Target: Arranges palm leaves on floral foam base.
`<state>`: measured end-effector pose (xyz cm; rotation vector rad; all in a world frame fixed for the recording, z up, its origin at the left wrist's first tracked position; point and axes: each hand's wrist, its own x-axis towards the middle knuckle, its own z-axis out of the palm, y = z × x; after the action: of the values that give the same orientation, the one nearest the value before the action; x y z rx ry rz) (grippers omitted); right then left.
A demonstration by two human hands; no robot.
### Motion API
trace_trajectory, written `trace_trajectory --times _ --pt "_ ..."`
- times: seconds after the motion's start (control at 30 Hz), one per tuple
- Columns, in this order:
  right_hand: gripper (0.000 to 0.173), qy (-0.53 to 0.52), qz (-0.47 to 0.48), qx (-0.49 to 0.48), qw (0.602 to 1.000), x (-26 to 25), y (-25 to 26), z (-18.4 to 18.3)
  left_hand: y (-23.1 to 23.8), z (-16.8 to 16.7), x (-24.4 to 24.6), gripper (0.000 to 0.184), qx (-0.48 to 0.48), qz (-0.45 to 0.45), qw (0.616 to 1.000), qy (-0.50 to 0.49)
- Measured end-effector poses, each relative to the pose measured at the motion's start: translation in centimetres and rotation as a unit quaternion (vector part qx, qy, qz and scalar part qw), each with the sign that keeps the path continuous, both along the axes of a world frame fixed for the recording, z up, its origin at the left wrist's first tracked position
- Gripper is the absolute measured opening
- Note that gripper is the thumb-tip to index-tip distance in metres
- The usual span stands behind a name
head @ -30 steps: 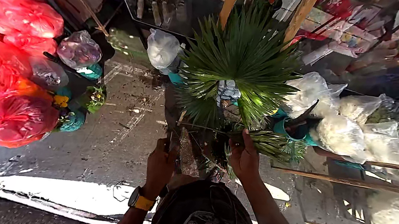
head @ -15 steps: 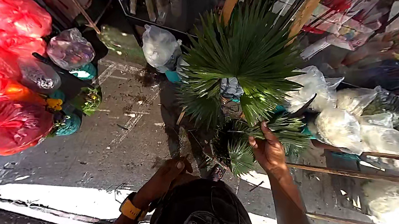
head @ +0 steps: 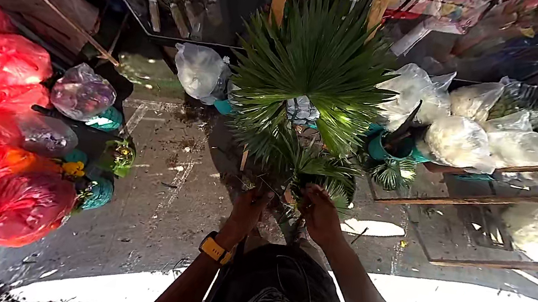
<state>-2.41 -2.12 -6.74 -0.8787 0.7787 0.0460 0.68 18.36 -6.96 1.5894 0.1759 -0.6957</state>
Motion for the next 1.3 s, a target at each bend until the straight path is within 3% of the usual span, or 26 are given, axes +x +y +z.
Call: trace_trajectory --times 0.07,0.13,0.23,0.33,0.37,0.43,0.53,0.6,0.73,0.83,0.97,1.0,1.07,1.17,1.3 --pt "0.016 -0.005 -0.005 0.032 0.999 0.4 1.5 -1.7 -1.1 -1.1 0.6 0.036 -0.013 0.044 0.999 0.027" --pt "0.022 0.039 0.016 0.002 0.999 -0.3 1.5 -4.4 -0.9 -2.5 0.6 0.032 0.040 0.029 0.998 0.030" --pt "0.051 0.100 0.054 -0.047 0.992 -2.2 -1.0 -8.1 2.1 -4.8 0.2 0.029 0.198 -0.063 0.978 0.026" --pt "0.066 0.139 0.016 0.014 0.990 -1.6 -4.5 -10.4 6.2 -7.1 -1.9 0.027 0.237 -0.051 0.968 0.065" --pt "0.067 0.161 0.010 -0.007 0.987 -1.1 -5.5 -11.6 7.5 -7.6 -3.0 0.027 0.245 -0.040 0.965 0.080" --pt "0.058 0.200 0.028 -0.147 0.968 0.2 -7.4 -13.8 9.3 -8.4 -5.1 0.027 0.272 -0.033 0.957 0.095" --pt "0.042 0.247 0.108 -0.373 0.888 0.2 -9.9 -15.4 11.0 -8.6 -8.5 0.028 0.322 -0.048 0.939 0.109" --pt "0.049 0.262 0.087 -0.427 0.861 -0.1 -11.1 -16.1 11.6 -8.8 -10.6 0.030 0.345 -0.045 0.930 0.117" --pt "0.073 0.282 0.043 -0.453 0.845 1.4 -13.6 -18.2 10.6 -8.7 -12.8 0.031 0.350 -0.015 0.925 0.147" --pt "0.083 0.312 0.176 -0.494 0.792 6.8 -15.6 -19.0 7.9 -8.9 -12.5 0.027 0.360 -0.021 0.922 0.142" --pt "0.058 0.284 0.400 -0.504 0.711 13.6 -16.1 -22.3 2.9 -9.2 -10.8 0.025 0.371 -0.052 0.921 0.106" --pt "0.053 0.267 0.422 -0.495 0.711 14.7 -16.0 -22.8 1.7 -9.3 -10.5 0.025 0.359 -0.048 0.928 0.084" --pt "0.046 0.200 0.405 -0.459 0.765 15.1 -15.7 -22.0 -0.6 -9.0 -9.6 0.025 0.330 -0.040 0.942 0.043" --pt "0.042 0.092 0.223 -0.255 0.936 12.7 -15.9 -17.8 -4.3 -8.6 -7.6 0.025 0.287 -0.006 0.957 0.028" --pt "0.030 0.090 0.126 -0.129 0.979 8.4 -15.1 -13.8 -9.0 -7.7 -3.9 0.031 0.231 0.041 0.971 0.045"
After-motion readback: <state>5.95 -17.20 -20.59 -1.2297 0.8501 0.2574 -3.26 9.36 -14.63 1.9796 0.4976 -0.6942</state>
